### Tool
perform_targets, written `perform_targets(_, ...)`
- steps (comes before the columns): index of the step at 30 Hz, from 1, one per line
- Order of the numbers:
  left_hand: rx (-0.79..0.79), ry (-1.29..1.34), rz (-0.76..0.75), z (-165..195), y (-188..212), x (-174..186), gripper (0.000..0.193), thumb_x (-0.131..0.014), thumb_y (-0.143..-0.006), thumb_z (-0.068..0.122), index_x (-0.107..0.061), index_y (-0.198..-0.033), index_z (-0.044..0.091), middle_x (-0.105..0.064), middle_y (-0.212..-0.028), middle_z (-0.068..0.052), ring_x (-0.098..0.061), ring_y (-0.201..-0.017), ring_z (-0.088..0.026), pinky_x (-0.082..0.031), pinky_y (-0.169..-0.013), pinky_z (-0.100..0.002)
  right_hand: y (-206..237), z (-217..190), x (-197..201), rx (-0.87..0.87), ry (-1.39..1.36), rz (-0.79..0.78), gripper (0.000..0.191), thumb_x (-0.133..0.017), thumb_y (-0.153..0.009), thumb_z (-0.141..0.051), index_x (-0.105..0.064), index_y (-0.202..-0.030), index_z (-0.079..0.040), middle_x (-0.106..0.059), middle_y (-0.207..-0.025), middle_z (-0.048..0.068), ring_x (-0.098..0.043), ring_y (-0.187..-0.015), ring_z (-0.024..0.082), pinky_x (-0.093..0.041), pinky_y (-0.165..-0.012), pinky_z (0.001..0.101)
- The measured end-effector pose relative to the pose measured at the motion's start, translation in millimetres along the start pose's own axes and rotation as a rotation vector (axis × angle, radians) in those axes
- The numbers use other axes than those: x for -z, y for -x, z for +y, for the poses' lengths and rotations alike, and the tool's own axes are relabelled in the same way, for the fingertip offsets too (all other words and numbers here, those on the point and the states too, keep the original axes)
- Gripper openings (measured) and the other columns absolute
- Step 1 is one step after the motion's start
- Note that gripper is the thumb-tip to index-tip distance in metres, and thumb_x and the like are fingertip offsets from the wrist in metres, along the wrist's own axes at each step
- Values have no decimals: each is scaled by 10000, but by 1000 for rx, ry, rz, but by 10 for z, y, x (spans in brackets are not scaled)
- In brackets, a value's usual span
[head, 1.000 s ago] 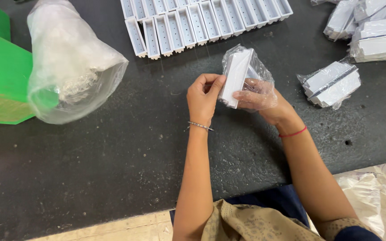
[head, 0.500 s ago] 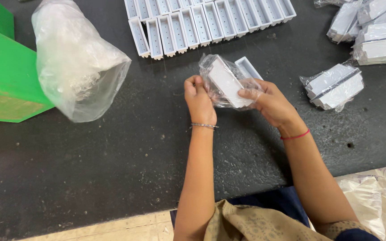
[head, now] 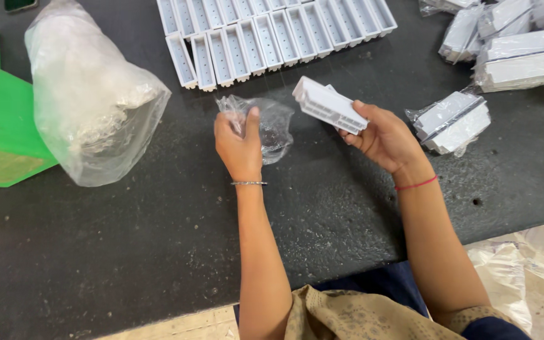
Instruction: The person repeatedly picks up small white plastic trays, places them into clear plastic bags, and sets the packaged units aside on the table. The person also moves a large bag of plastic bags and a green bin to access more packaging material. The task continues with consistent pick-and-place motions throughout the clip.
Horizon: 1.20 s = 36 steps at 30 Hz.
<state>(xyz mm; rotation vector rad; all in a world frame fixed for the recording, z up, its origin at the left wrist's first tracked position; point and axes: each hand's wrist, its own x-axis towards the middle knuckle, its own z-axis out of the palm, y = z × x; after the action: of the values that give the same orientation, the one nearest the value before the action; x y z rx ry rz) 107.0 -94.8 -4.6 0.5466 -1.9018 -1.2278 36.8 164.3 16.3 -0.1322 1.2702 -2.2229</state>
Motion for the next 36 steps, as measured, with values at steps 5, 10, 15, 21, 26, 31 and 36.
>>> perform_targets(5, 149, 234, -10, -107, 49, -87, 91, -638, -901, -10, -563, -949, 7, -722, -959, -68, -635, -858, -119, -530, -807, -276, -57, 1, 178, -1, -294, -92, 416, -535, -1104, -223, -554, -1324, 130, -700, -1087, 225, -703, -858, 194, -609, -751, 248)
perform_targets(10, 257, 542, -40, -115, 29, -119, 189, -552, -892, -83, -558, -1062, -1, -742, -996, -90, -693, -925, -132, -548, -885, -287, -98, 37, 289, -18, -535, -110, 396, -525, -1102, -184, -503, -1363, 114, -659, -1110, 285, -653, -838, 207, -609, -748, 261)
perform_targets(15, 303, 611, -16, -95, 55, -110, 197, -558, -898, -60, -562, -1084, 2, -717, -970, -76, -685, -911, -135, -539, -887, -291, -81, 1, 311, -64, -720, -202, 382, -539, -1100, -175, -493, -1370, 92, -656, -1095, 270, -640, -829, 207, -574, -673, 238)
perform_targets(21, 353, 720, 1, -71, 8, -83, 209, -555, -918, 21, -548, -1127, 29, -672, -980, -58, -640, -877, -131, -517, -847, -291, -30, -81, 230, 349, 131, 203, 388, -592, -1086, -247, -629, -1321, 60, -703, -1111, 157, -662, -909, 150, -587, -765, 251)
perform_targets(26, 484, 713, -22, -57, -7, -40, 249, -583, -918, 73, -580, -1166, 45, -665, -990, -51, -634, -886, -125, -490, -810, -298, 16, -51, 130, 578, 993, 554, 306, -685, -1001, -270, -747, -1156, -13, -722, -1072, 128, -700, -911, 201, -571, -779, 319)
perform_targets(31, 476, 778, -32, -124, -17, -38, 263, -594, -953, 115, -594, -1203, 34, -658, -1026, -48, -626, -925, -134, -495, -849, -327, 82, -64, 89, 538, 1222, 530, 236, -707, -987, -236, -776, -1138, -68, -710, -1071, 147, -693, -931, 250, -529, -830, 364)
perform_targets(36, 545, 972, -48, -231, -44, -9, 288, -581, -963, 124, -625, -1239, 58, -618, -1091, -17, -553, -913, -128, -504, -805, -370, 125, -66, 94, 478, 1258, 437, 250, -732, -906, -206, -802, -1110, -79, -697, -1083, 136, -684, -965, 244, -534, -829, 349)
